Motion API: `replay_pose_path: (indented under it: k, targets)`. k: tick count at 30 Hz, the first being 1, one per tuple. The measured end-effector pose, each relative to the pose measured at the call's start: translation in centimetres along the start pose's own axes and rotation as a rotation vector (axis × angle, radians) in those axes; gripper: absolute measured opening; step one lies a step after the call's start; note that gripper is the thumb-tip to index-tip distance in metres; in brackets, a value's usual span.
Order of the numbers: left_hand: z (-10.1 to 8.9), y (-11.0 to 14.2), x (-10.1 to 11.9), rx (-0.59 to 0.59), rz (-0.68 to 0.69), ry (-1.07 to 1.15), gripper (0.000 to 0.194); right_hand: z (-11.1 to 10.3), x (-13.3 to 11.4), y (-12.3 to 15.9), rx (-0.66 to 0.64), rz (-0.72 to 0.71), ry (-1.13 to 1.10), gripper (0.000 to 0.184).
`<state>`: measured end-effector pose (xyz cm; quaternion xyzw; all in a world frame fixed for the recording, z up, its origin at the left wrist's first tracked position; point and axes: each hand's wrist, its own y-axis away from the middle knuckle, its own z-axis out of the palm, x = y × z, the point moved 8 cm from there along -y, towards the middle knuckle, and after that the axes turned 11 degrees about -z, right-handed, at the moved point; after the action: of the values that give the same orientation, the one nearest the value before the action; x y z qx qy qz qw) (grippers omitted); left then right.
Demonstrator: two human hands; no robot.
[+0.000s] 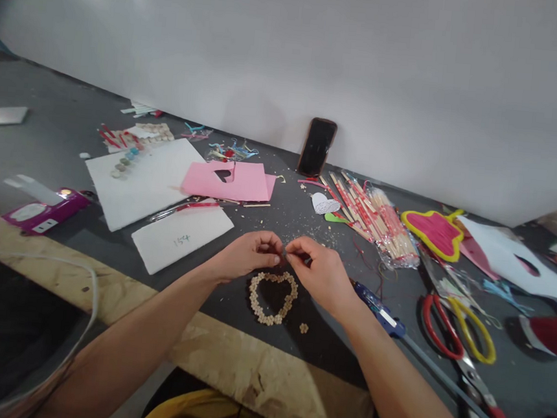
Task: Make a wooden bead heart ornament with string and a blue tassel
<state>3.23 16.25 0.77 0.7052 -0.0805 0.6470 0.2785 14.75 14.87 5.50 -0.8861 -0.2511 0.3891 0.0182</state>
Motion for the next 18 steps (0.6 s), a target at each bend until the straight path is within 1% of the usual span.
replay_pose_path:
  k: [2, 4, 9, 11, 13, 14, 18]
  targets:
    - [-0.05, 0.07, 0.00, 0.004, -0.008, 0.029, 0.016, 0.02, 0.29, 0.15, 0.007, 0.009, -0.010, 0.011]
    - [-0.04, 0.14, -0.05, 0.001, -0.013, 0.055, 0.024, 0.04, 0.58, 0.29, 0.016, 0.023, -0.021, 0.011]
    - [0.16, 0.19, -0.17, -0.030, -0.003, 0.098, 0.061, 0.06, 1.03, 0.54, 0.038, 0.063, -0.049, 0.015]
    - [0.20, 0.15, -0.24, -0.038, -0.004, 0.095, 0.068, 0.03, 1.11, 0.60, 0.043, 0.074, -0.053, 0.014]
    - [0.27, 0.12, -0.32, -0.049, -0.011, 0.077, 0.064, 0.03, 1.10, 0.63, 0.040, 0.078, -0.059, 0.013]
    - [0.31, 0.10, -0.37, -0.055, -0.017, 0.065, 0.057, 0.03, 1.07, 0.65, 0.037, 0.078, -0.062, 0.013]
    - [0.33, 0.17, -0.37, -0.054, -0.033, 0.024, 0.021, -0.13, 0.77, 0.73, 0.037, 0.070, -0.070, 0.014]
